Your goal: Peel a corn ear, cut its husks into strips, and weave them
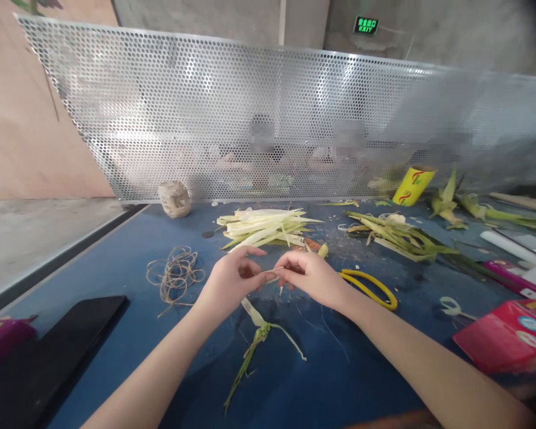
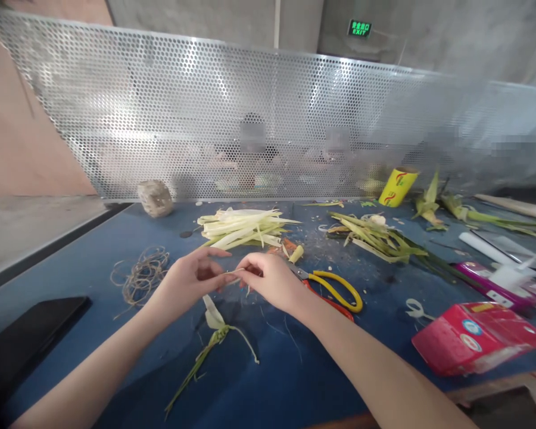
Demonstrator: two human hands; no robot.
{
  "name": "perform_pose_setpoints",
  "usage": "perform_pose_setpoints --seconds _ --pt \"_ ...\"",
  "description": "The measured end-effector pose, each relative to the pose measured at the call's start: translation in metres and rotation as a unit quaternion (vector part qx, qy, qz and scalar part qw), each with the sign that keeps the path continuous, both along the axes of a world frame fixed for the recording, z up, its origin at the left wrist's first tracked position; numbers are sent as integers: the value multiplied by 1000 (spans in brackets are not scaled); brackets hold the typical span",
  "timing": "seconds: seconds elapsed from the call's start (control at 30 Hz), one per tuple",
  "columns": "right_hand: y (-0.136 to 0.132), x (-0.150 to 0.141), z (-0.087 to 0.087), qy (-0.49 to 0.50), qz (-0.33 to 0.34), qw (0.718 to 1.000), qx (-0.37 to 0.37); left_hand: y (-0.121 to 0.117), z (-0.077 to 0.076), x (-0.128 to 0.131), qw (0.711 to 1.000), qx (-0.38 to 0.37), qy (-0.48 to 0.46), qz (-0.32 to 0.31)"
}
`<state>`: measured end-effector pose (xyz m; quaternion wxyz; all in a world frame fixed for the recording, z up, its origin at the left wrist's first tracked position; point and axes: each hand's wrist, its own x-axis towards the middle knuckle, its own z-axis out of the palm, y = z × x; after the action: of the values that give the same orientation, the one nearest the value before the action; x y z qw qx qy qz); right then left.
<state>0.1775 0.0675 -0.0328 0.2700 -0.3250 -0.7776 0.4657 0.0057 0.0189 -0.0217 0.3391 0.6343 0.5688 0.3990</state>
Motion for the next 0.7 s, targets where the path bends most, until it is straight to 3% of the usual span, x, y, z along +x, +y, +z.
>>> perform_pose_setpoints --seconds 0.23,0.37,0.5,0.7 --pt "0 1 -1 85 -32 992 -85 -4 2 5 997 -27 -56 -54" --pt "1 1 -3 145 -9 976 -161 -9 0 10 999 26 5 -48" --pt "5 3 -5 139 41 956 -257 -15 0 14 991 94 83 -52" --pt "6 3 -3 69 -13 988 -135 -16 1 13 993 71 78 -51"
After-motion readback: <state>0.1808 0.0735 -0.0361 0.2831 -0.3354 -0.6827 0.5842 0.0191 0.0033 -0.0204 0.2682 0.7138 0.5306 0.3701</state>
